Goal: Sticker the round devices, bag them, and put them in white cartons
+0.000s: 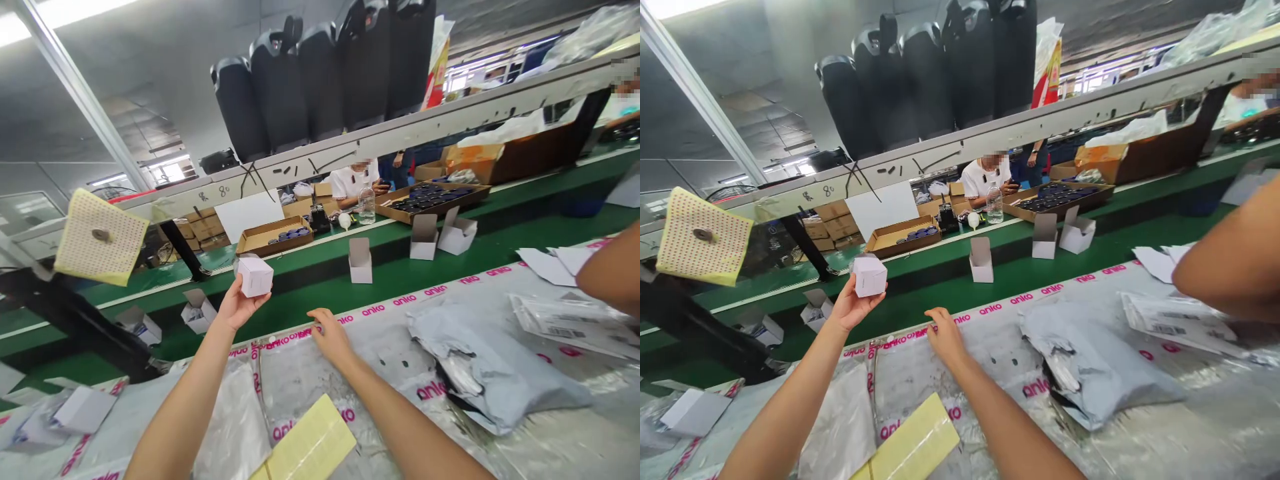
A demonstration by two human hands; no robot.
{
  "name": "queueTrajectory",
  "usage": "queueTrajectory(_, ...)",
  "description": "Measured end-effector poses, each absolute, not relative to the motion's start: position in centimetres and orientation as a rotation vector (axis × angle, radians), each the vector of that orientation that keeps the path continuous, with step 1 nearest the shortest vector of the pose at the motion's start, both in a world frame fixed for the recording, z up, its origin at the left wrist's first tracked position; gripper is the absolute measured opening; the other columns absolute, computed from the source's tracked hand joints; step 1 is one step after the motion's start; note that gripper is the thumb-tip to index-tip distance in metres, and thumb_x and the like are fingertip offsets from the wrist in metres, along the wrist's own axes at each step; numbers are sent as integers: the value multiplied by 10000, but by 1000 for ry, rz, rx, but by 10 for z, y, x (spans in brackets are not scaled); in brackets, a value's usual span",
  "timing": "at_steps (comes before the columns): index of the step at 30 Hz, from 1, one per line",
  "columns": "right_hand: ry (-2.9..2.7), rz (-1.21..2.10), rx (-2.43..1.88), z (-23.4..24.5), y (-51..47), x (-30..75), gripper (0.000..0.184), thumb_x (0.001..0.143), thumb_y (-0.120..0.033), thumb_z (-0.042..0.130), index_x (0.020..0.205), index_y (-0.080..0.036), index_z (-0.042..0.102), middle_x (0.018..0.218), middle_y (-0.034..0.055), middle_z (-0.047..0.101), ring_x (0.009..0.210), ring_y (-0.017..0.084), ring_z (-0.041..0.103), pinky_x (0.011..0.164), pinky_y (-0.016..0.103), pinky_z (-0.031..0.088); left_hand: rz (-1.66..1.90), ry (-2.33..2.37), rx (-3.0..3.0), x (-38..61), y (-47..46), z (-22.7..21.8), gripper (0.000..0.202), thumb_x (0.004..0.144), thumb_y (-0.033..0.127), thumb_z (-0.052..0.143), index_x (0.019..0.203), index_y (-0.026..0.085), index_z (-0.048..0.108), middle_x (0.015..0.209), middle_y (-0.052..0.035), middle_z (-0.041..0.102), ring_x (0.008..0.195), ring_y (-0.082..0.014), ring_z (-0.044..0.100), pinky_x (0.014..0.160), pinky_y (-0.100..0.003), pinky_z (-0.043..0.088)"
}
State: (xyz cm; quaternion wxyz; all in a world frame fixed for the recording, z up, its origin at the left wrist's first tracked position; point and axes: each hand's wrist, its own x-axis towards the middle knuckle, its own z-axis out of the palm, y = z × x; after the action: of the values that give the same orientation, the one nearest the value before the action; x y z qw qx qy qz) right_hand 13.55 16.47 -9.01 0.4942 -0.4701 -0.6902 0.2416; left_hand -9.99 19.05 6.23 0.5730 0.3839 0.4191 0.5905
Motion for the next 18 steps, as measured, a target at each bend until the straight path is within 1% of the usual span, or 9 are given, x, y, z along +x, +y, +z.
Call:
queueTrajectory(4, -1693, 563, -1161, -88, 163, 134, 377, 809, -34, 565, 1099, -224, 714, 1159, 80, 660, 1124, 240, 639, 1027, 413, 515, 1548, 1227, 1003, -103, 219, 51, 463, 676, 219, 834, 1092, 195, 633, 1163, -78, 734, 1160, -274, 673, 1014, -444, 556)
queueTrajectory(6, -1703, 537, -1169, -86, 162, 133, 358, 798, -15, 597, 1058, -222, 728, 1136, 76, 673, 1135, 240, 636, 1034, 403, 511, 1594, 1387, 1073, -104, 232, 41, 495, 629, 148, 848, 1066, 183, 620, 1133, -68, 735, 1192, -268, 654, 1061, -416, 519)
queueTrajectory(7, -1708, 522, -1172, -85, 162, 133, 342, 797, -7, 610, 1036, -218, 734, 1123, 75, 679, 1125, 238, 639, 1025, 398, 516, 1588, 1466, 1114, -105, 237, 34, 490, 622, 136, 855, 1050, 174, 618, 1111, -74, 738, 1201, -279, 648, 1076, -424, 505)
queueTrajectory(9, -1721, 495, -1172, -83, 162, 134, 283, 814, -9, 635, 997, -200, 734, 1088, 70, 689, 1081, 229, 650, 985, 397, 535, 1512, 1598, 1207, -106, 241, 22, 430, 660, 155, 860, 1022, 154, 627, 1070, -91, 742, 1185, -298, 653, 1080, -463, 496)
queueTrajectory(10, -1730, 484, -1169, -82, 163, 134, 234, 836, -26, 648, 983, -189, 728, 1070, 64, 693, 1057, 222, 654, 964, 398, 543, 1452, 1646, 1258, -106, 241, 16, 378, 710, 186, 847, 1021, 144, 636, 1065, -96, 741, 1159, -295, 664, 1066, -483, 503)
queueTrajectory(13, -1762, 470, -1147, -83, 165, 137, 53, 922, -145, 677, 965, -162, 701, 1038, 47, 696, 1013, 204, 658, 923, 407, 554, 1255, 1730, 1392, -108, 235, 6, 259, 898, 297, 726, 1088, 131, 663, 1128, -95, 723, 1092, -250, 687, 1018, -503, 531)
queueTrajectory(14, -1775, 472, -1137, -84, 166, 139, 42, 943, -189, 677, 968, -160, 694, 1039, 44, 696, 1012, 203, 658, 921, 411, 555, 1195, 1751, 1419, -110, 232, 6, 263, 929, 319, 695, 1111, 132, 667, 1153, -95, 718, 1089, -241, 688, 1013, -507, 534)
queueTrajectory(16, -1800, 485, -1113, -87, 167, 143, 86, 961, -242, 673, 982, -160, 688, 1051, 46, 693, 1023, 206, 657, 934, 425, 549, 1101, 1804, 1439, -120, 224, 10, 318, 900, 344, 731, 1131, 132, 678, 1194, -117, 717, 1138, -261, 676, 1044, -512, 512)
queueTrajectory(18, -1826, 505, -1082, -89, 166, 147, 86, 961, -230, 653, 1001, -162, 688, 1054, 56, 695, 1039, 218, 653, 952, 442, 537, 1047, 1856, 1431, -138, 209, 19, 420, 778, 334, 838, 1124, 140, 699, 1240, -152, 715, 1236, -309, 634, 1094, -490, 472)
